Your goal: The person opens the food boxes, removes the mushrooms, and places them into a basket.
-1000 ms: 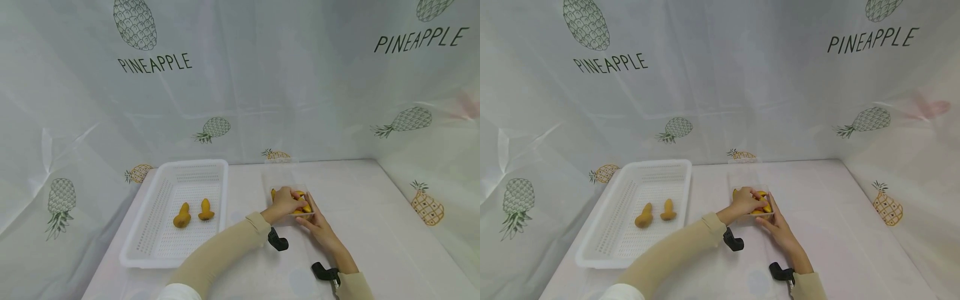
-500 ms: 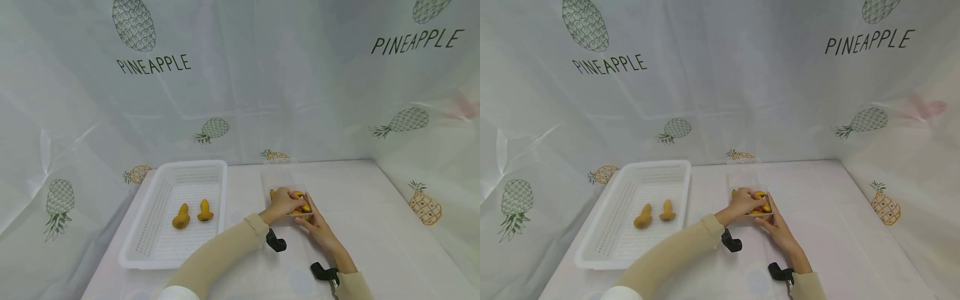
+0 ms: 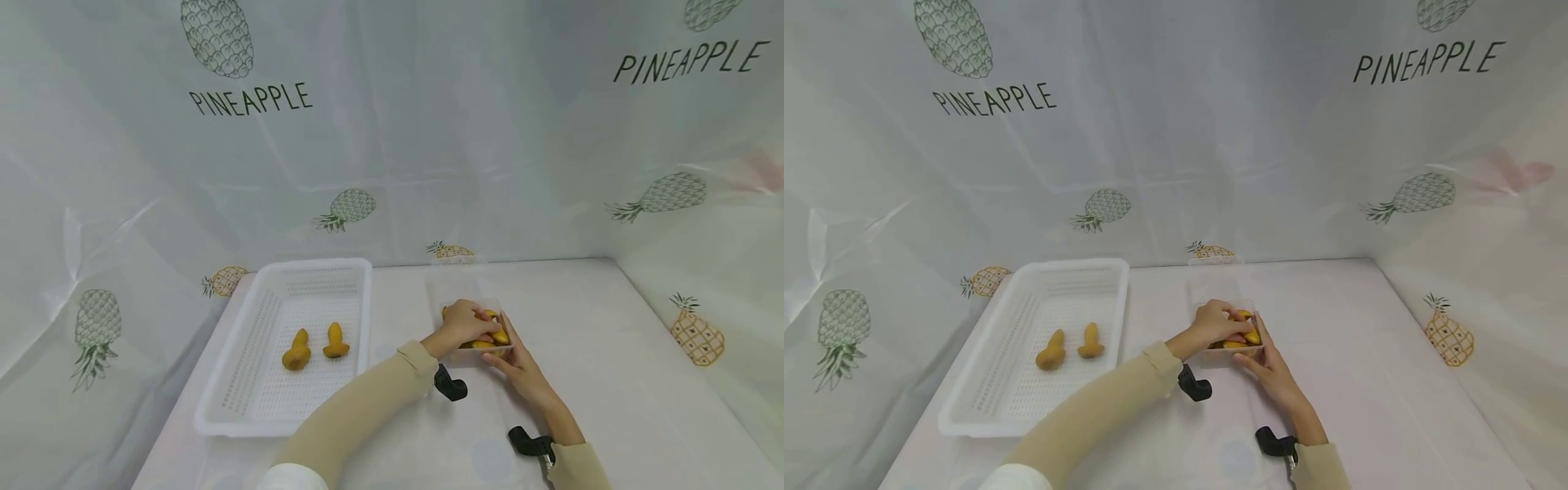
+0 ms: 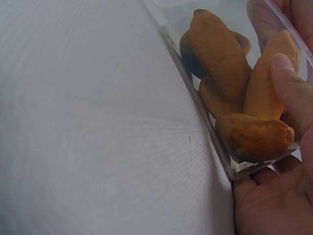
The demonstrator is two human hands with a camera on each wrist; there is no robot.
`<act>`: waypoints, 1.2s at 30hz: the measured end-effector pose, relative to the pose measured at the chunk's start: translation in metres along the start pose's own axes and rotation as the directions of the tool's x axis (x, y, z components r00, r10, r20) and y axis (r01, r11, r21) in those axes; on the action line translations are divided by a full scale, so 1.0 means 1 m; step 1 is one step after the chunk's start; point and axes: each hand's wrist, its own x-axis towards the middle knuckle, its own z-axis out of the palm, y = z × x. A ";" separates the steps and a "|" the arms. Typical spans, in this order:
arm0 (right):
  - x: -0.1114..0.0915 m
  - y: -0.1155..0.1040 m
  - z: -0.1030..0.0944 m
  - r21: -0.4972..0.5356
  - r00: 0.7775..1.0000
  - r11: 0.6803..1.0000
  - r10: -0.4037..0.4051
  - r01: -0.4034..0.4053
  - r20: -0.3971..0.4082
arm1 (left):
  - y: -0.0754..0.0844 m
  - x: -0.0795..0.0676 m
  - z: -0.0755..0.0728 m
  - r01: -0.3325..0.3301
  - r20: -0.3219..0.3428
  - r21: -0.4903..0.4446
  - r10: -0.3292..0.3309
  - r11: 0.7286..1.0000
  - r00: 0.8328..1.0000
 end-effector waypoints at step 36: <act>0.002 0.004 -0.002 0.010 1.000 1.000 -0.023 0.022 0.021 | 0.004 -0.001 -0.008 -0.012 -0.003 -0.046 0.012 0.999 1.000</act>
